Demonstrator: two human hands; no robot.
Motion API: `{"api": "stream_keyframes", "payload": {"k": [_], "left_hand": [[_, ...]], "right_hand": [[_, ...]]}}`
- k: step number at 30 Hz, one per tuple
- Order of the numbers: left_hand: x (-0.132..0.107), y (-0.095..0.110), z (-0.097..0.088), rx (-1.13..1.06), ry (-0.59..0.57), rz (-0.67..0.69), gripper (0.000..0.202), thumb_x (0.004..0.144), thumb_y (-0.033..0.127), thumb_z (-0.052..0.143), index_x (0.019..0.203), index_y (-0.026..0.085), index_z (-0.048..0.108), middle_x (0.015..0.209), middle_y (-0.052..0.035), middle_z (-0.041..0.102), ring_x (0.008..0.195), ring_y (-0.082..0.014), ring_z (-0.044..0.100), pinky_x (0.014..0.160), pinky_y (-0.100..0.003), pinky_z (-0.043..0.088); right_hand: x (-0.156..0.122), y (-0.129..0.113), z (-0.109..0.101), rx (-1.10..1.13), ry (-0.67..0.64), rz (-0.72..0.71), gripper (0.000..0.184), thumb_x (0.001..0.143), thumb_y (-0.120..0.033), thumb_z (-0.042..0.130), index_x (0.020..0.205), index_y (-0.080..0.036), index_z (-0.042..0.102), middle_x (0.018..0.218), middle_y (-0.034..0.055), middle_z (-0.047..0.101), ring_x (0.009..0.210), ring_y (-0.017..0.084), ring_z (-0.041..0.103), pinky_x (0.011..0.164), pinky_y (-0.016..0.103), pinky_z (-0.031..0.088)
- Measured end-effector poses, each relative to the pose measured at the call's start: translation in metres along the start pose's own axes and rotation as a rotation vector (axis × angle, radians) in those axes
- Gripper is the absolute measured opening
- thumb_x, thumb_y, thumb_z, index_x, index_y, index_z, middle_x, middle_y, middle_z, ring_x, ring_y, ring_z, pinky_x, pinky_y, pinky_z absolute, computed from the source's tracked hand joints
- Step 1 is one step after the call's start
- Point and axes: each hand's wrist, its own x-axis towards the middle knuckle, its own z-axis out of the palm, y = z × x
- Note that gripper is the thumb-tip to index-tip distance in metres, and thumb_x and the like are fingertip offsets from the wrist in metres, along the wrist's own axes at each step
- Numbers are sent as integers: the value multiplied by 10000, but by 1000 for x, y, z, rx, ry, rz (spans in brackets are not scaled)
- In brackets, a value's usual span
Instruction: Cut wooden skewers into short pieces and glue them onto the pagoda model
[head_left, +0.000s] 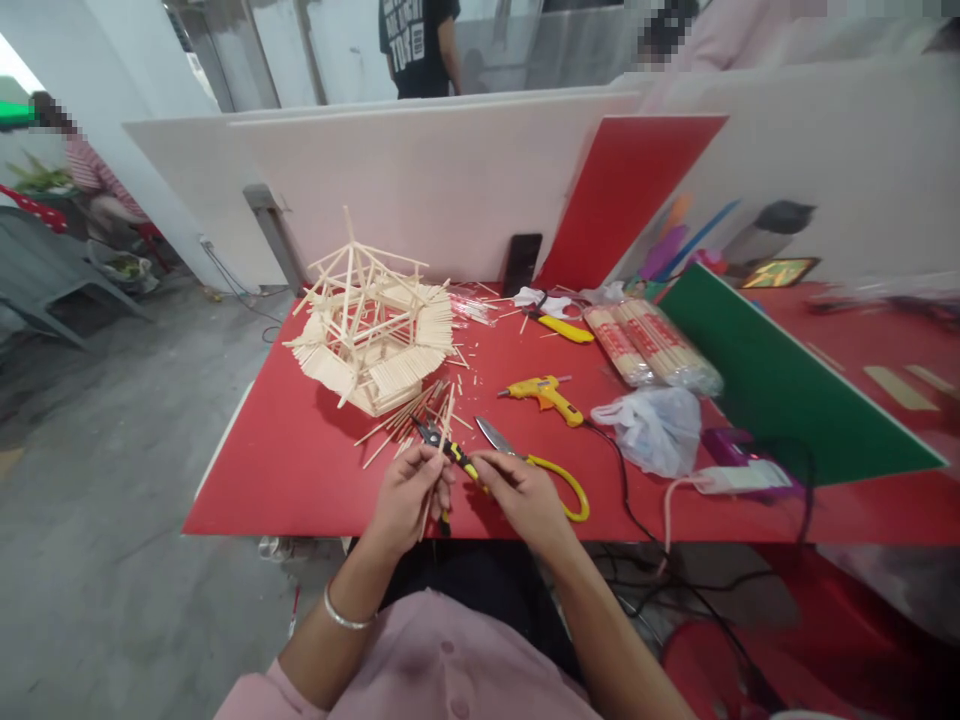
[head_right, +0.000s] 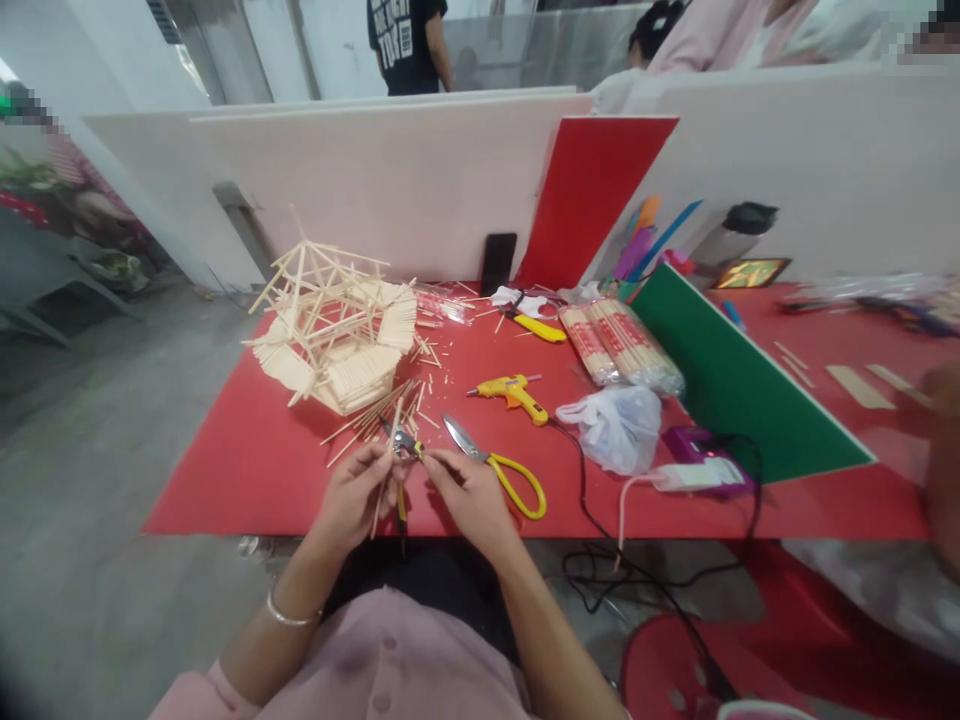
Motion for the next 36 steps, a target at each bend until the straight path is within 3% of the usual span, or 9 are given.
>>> {"api": "stream_keyframes", "payload": {"k": [3,7,11,15,30,36], "left_hand": [[-7,9,1,-186,106,81,310,704,380,810,801,156,619,707,-18,701,567,-105,651,567,-202,527],[-6,18,-3,-283,219,141,284,717,346,805,835,163,623,739,-23,722,671,-141,697,688,-251,557],[3,27,-9,-266,303,101,294,695,348,800,793,159,597,650,-9,687,573,-128,658,586,-225,523],[10,35,-12,-222,322,72,307,688,389,773,771,160,585,588,16,627,462,-98,571,471,-204,462],[27,39,-14,-188,397,66,352,656,433,785,765,145,614,559,30,591,399,-74,509,386,-180,406],[29,38,-13,-188,406,62,348,646,430,791,752,140,630,557,27,593,406,-68,507,399,-176,413]], "right_hand": [[-8,-6,11,-72,-111,-62,378,879,-505,540,796,-174,702,739,26,679,684,159,597,647,247,468],[-14,-13,36,-25,-309,-52,443,910,-522,501,661,-172,609,613,-13,548,588,109,471,561,220,385],[-9,-15,58,70,-315,19,460,885,-550,532,613,-181,570,533,-34,472,516,92,395,512,226,328],[0,-16,66,94,-321,53,474,857,-587,547,605,-186,574,510,-40,456,492,92,377,499,232,314],[10,-18,66,137,-311,78,457,860,-566,547,599,-191,558,512,-35,480,487,96,434,496,224,354],[11,-15,65,128,-295,91,422,848,-572,562,689,-189,644,526,-28,517,500,113,479,498,230,383]]}}
